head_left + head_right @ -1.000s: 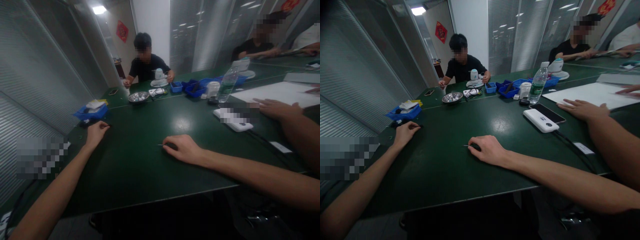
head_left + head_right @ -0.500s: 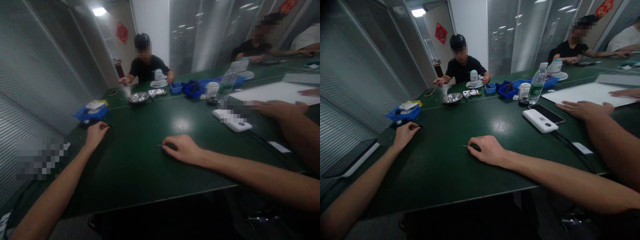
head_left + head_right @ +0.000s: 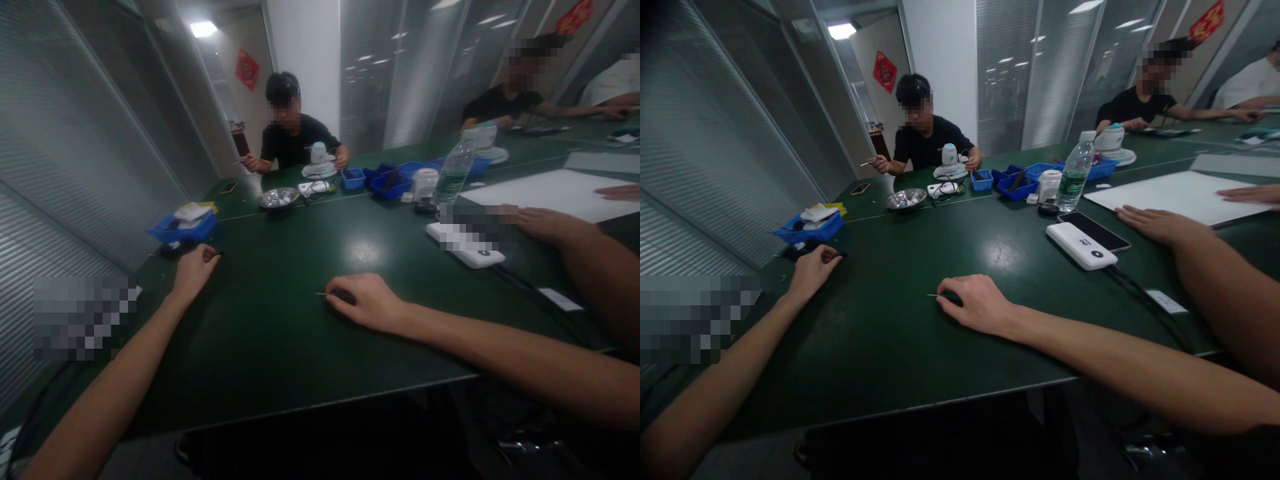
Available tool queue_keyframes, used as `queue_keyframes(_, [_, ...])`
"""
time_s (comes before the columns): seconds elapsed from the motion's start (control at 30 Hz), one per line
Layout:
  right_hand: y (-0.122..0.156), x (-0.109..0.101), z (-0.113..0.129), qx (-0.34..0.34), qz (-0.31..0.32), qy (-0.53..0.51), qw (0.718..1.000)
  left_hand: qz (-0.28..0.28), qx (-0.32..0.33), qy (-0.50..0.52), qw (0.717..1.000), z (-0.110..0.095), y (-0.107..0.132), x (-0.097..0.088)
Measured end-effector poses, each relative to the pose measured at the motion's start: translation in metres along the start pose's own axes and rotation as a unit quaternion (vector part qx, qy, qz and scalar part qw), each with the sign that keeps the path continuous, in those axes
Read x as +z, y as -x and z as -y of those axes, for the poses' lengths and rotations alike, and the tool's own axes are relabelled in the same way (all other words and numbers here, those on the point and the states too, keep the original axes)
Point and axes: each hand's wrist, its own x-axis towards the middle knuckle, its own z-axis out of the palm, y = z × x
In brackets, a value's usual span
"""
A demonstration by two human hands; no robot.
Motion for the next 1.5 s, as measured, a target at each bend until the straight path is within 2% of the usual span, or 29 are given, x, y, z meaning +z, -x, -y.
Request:
queue_keyframes(0.4, [0.000, -0.001, 0.001, -0.002, 0.001, 0.002, 1.000, 0.018, 0.014, -0.048, 0.999, 0.002, 0.000, 0.001])
queue_keyframes(0.67, [0.000, 0.003, -0.003, -0.008, -0.012, 0.006, 1.000, -0.011, 0.016, -0.040, 0.999, 0.001, 0.001, 0.002])
queue_keyframes(0.93, [0.000, 0.003, -0.003, -0.006, -0.007, 0.003, 1.000, 0.008, 0.014, -0.052, 0.999, 0.005, 0.000, 0.002])
queue_keyframes(1.37, [0.000, 0.003, -0.003, -0.004, -0.008, 0.001, 1.000, 0.024, 0.002, -0.085, 0.996, -0.011, 0.006, -0.005])
queue_keyframes(1.5, [-0.001, 0.003, -0.003, -0.004, -0.008, 0.006, 1.000, 0.061, -0.014, -0.087, 0.994, -0.017, 0.000, -0.019])
